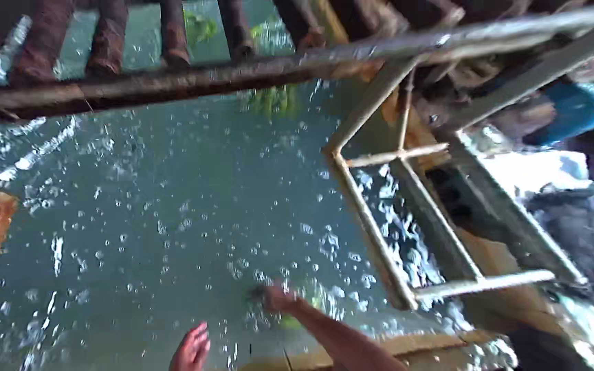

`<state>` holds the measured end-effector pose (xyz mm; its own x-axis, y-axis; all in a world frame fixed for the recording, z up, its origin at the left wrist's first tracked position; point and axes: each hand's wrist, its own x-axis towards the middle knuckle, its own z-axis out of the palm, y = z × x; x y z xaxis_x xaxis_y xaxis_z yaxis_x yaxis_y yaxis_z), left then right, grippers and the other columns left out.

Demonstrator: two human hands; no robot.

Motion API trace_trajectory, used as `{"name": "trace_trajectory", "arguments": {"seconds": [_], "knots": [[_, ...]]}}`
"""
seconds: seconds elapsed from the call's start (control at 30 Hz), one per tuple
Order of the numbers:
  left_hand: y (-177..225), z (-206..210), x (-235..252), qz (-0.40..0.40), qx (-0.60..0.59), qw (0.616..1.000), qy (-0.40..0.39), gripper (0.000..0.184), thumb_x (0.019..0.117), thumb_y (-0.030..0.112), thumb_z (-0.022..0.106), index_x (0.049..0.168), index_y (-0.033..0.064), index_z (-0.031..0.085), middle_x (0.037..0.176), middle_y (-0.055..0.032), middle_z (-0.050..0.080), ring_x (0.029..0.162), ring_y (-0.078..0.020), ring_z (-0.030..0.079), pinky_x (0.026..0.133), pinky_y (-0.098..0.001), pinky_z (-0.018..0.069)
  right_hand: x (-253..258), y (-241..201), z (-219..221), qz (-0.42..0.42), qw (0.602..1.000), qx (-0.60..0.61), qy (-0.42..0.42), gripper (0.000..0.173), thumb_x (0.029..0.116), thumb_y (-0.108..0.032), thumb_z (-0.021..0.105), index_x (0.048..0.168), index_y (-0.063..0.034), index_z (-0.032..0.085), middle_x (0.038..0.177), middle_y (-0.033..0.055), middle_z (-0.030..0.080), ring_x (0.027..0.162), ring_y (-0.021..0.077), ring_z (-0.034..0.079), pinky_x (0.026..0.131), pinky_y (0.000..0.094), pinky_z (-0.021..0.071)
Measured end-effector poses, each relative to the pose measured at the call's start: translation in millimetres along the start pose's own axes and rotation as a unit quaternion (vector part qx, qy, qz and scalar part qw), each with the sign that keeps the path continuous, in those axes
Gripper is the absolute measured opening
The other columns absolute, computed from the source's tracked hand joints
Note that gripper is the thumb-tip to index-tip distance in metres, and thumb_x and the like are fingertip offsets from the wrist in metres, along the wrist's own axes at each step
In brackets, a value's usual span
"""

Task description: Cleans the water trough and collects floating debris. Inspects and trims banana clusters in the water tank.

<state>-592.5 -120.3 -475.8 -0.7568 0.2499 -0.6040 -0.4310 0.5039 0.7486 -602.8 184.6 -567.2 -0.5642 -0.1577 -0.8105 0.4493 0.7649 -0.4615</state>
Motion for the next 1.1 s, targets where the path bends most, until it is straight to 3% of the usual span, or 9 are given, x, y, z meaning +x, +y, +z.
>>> {"name": "trace_trajectory", "arguments": {"seconds": [0.13, 0.23, 0.4, 0.53, 0.63, 0.7, 0.77, 0.93, 1.1], "knots": [[20, 14, 21, -0.005, 0.003, 1.000, 0.006, 0.046, 0.1015, 0.013, 0.056, 0.144, -0.0042, 0.049, 0.144, -0.0205, 0.056, 0.123, -0.0236, 0.063, 0.105, -0.0386, 0.0528, -37, 24, -40, -0.150, 0.930, 0.332, 0.052, 0.053, 0.0768, -0.008, 0.084, 0.124, 0.0042, 0.063, 0.109, 0.0136, 0.071, 0.098, 0.0192, 0.068, 0.092, 0.0395, 0.0575], [18, 21, 25, -0.036, 0.011, 0.999, -0.001, 0.044, 0.1014, 0.015, 0.057, 0.142, -0.0024, 0.051, 0.142, -0.0191, 0.058, 0.116, -0.0222, 0.066, 0.098, -0.0388, 0.0559, -48, 55, -14, -0.166, 0.786, 0.595, 0.021, 0.061, 0.0740, -0.036, 0.085, 0.122, -0.0089, 0.060, 0.098, -0.0035, 0.072, 0.087, 0.0033, 0.069, 0.081, 0.0256, 0.0595], [14, 28, 26, -0.038, -0.007, 0.999, -0.021, 0.043, 0.1005, 0.015, 0.057, 0.141, -0.0001, 0.053, 0.141, -0.0165, 0.058, 0.116, -0.0212, 0.067, 0.095, -0.0387, 0.0578, -44, 63, 40, -0.194, 0.628, 0.748, 0.091, 0.033, 0.0966, -0.042, 0.059, 0.120, -0.0194, 0.063, 0.101, -0.0063, 0.075, 0.093, 0.0030, 0.070, 0.084, 0.0264, 0.0596], [32, 27, 42, -0.027, -0.089, 0.996, 0.011, 0.040, 0.1033, 0.013, 0.049, 0.140, -0.0014, 0.052, 0.142, -0.0166, 0.057, 0.117, -0.0234, 0.066, 0.095, -0.0411, 0.0579, -44, 38, 9, -0.107, 0.711, 0.676, 0.163, 0.045, 0.0874, -0.023, 0.070, 0.128, -0.0066, 0.057, 0.103, 0.0000, 0.071, 0.092, 0.0052, 0.068, 0.084, 0.0275, 0.0591], [52, 18, 63, -0.062, -0.228, 0.972, -0.006, 0.055, 0.1094, 0.040, 0.033, 0.156, 0.0095, 0.033, 0.152, -0.0144, 0.047, 0.130, -0.0297, 0.057, 0.099, -0.0517, 0.0537, -30, 18, -24, -0.246, 0.826, 0.488, 0.141, 0.077, 0.0702, -0.004, 0.084, 0.141, 0.0029, 0.053, 0.124, 0.0115, 0.068, 0.110, 0.0123, 0.066, 0.099, 0.0320, 0.0560], [65, 15, 78, -0.102, -0.305, 0.946, -0.040, 0.071, 0.1049, 0.063, 0.016, 0.161, 0.0198, 0.019, 0.155, -0.0149, 0.041, 0.134, -0.0349, 0.052, 0.099, -0.0599, 0.0504, -38, -8, -45, -0.311, 0.904, 0.278, 0.098, 0.077, 0.0679, -0.001, 0.089, 0.139, -0.0020, 0.060, 0.131, 0.0173, 0.066, 0.118, 0.0238, 0.065, 0.105, 0.0451, 0.0523], [60, 21, 93, -0.141, -0.345, 0.927, -0.038, 0.075, 0.1009, 0.071, 0.019, 0.155, 0.0220, 0.033, 0.145, -0.0102, 0.055, 0.126, -0.0297, 0.059, 0.096, -0.0539, 0.0540, -59, -29, -59, -0.274, 0.951, 0.119, 0.079, 0.081, 0.0719, -0.009, 0.091, 0.146, -0.0204, 0.060, 0.136, 0.0177, 0.063, 0.120, 0.0358, 0.064, 0.098, 0.0634, 0.0507], [11, 40, 82, -0.183, -0.375, 0.908, -0.035, 0.065, 0.1044, 0.063, 0.032, 0.150, 0.0168, 0.041, 0.135, -0.0111, 0.061, 0.116, -0.0272, 0.064, 0.091, -0.0479, 0.0569, -116, 4, -39, -0.036, 0.958, 0.201, 0.201, 0.068, 0.0948, -0.056, 0.065, 0.142, -0.0104, 0.051, 0.096, 0.0158, 0.067, 0.078, 0.0334, 0.065, 0.069, 0.0591, 0.0538], [-17, 62, 53, -0.106, -0.387, 0.905, -0.138, 0.098, 0.0667, 0.063, 0.087, 0.139, 0.0085, 0.048, 0.120, -0.0094, 0.070, 0.106, -0.0259, 0.071, 0.091, -0.0449, 0.0608, -116, 16, 19, 0.019, 0.895, 0.304, 0.326, 0.037, 0.1106, -0.026, 0.043, 0.117, 0.0036, 0.063, 0.083, 0.0153, 0.066, 0.070, 0.0287, 0.064, 0.068, 0.0511, 0.0543]]}}
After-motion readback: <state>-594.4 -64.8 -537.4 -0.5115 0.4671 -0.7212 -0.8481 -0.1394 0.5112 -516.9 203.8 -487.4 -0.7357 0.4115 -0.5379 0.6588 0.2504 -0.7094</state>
